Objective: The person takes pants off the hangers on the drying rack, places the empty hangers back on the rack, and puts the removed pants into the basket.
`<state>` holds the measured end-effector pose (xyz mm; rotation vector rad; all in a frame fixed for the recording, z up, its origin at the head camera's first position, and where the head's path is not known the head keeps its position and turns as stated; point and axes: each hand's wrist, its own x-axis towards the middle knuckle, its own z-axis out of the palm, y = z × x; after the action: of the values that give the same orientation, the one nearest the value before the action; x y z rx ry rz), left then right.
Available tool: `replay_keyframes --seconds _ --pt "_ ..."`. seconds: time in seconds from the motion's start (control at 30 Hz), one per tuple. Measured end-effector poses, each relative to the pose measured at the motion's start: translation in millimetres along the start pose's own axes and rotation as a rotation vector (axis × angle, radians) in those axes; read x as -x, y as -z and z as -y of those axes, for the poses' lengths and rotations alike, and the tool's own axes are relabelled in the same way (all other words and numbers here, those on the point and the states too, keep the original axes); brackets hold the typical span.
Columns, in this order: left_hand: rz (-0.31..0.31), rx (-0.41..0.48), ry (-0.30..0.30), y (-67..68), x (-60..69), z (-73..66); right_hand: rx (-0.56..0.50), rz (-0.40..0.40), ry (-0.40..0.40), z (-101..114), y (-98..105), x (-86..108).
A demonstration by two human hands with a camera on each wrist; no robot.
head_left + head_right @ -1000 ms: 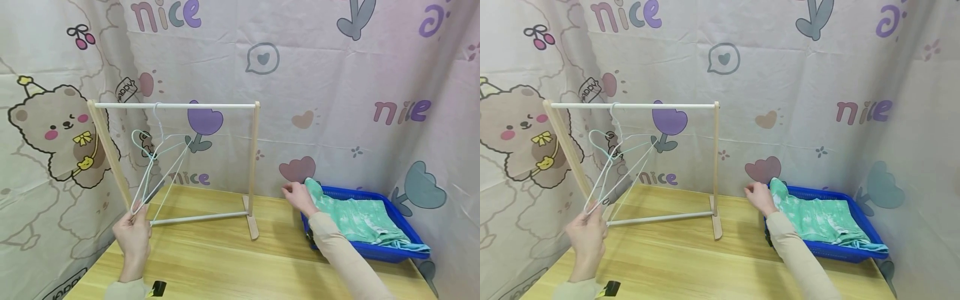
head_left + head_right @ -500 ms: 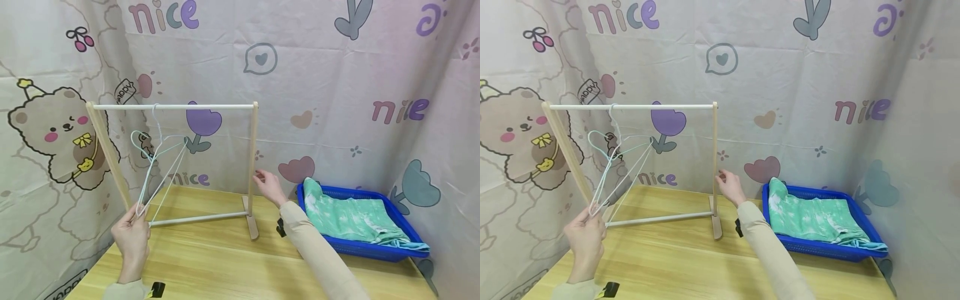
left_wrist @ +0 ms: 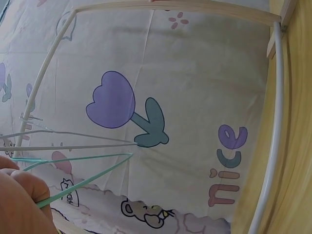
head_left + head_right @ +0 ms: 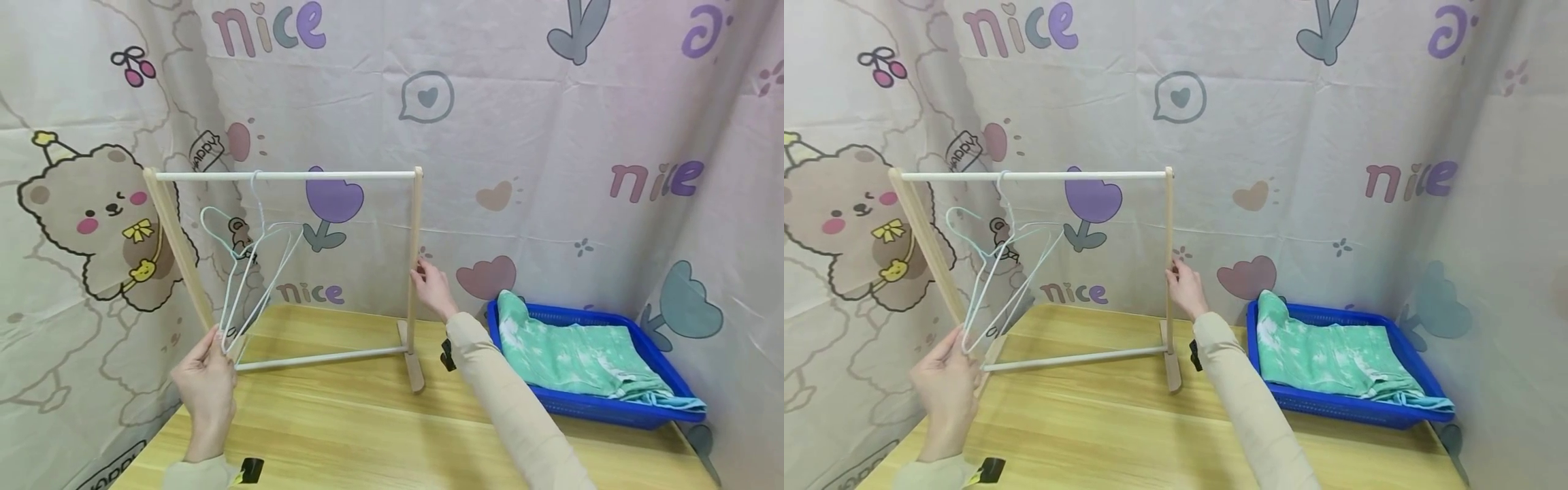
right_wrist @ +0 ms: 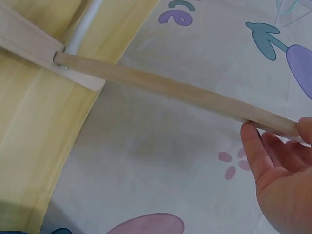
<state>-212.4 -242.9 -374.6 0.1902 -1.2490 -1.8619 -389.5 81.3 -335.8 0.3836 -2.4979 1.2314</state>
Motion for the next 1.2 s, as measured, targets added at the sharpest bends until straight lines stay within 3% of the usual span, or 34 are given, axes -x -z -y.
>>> replay_keyframes --seconds 0.23,0.47,0.57,0.7,0.83,1.2 --pt "0.003 -0.020 -0.046 0.6 -2.4 -1.9 0.006 0.022 -0.001 1 2 -0.2" --pt "-0.038 -0.205 -0.178 -1.2 -10.5 -7.2 -0.012 0.016 -0.007 -1 1 1.5" --pt "-0.066 -0.197 -0.202 -2.3 -14.8 -9.4 0.009 0.007 -0.005 -1 1 1.3" --pt "-0.065 -0.043 -0.172 -2.1 -17.6 -13.0 0.024 0.010 -0.011 -1 1 0.5" --pt "-0.043 0.036 -0.163 -1.7 -18.5 -19.7 0.015 0.022 -0.027 -1 0 1.5" --pt "-0.080 -0.128 -0.275 -16.6 -31.0 -36.3 0.007 0.030 -0.043 2 1 1.2"
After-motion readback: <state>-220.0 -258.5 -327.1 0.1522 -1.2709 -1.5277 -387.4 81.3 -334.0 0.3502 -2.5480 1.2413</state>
